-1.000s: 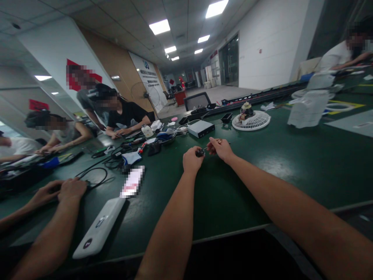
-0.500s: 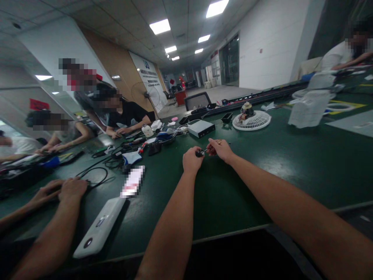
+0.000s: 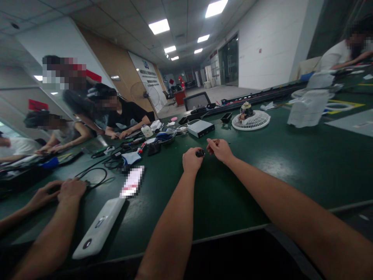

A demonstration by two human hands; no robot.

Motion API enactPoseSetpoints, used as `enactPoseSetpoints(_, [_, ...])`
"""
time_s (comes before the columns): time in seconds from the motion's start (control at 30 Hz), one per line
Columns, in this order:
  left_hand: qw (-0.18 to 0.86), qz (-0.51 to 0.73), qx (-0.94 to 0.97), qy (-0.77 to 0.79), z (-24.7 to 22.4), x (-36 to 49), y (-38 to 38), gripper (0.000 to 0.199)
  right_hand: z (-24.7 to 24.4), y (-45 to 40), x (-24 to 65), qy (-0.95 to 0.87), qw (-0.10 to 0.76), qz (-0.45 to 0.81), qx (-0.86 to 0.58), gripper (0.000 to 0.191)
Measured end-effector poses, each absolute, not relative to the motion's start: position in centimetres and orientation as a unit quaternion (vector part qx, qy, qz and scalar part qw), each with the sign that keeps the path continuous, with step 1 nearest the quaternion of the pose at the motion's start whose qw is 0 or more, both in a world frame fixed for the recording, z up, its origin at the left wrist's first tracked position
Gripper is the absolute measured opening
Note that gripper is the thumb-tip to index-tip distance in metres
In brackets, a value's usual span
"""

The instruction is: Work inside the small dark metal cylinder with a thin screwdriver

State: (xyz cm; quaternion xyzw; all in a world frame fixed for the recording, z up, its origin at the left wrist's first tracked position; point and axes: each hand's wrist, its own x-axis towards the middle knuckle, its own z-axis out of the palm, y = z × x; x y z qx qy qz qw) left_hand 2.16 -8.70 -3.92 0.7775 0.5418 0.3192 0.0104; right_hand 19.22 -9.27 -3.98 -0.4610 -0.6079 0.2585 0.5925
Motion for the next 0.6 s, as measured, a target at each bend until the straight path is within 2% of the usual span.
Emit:
enactPoseSetpoints(0.1, [0.002,0.326,0.776,0.54,-3.9,2.1,-8.6,0.029,-3.8,-9.4,19.4,-0.59,0.616,0.214,-0.477,0.053])
enactPoseSetpoints(0.27, [0.003,0.327,0.772,0.545,-4.1,2.0,-8.5,0.031,-3.7,-9.3,19.8,-0.544,0.644,0.212,-0.494,0.054])
enactPoseSetpoints(0.4, [0.001,0.32,0.77,0.552,-3.9,2.0,-8.7,0.032,-3.8,-8.9,20.4,-0.525,0.643,0.198,-0.521,0.039])
enactPoseSetpoints(0.47, [0.0,0.315,0.769,0.556,-3.8,2.1,-8.8,0.032,-4.1,-8.6,20.9,-0.543,0.608,0.136,-0.564,0.027])
enactPoseSetpoints(0.53, [0.002,0.313,0.768,0.558,-3.8,2.2,-8.9,0.031,-4.6,-8.3,21.5,-0.572,0.525,0.071,-0.626,0.016])
enactPoseSetpoints(0.6, [0.001,0.314,0.77,0.556,-3.7,2.2,-8.9,0.029,-5.2,-8.0,21.9,-0.616,0.436,0.062,-0.653,0.009])
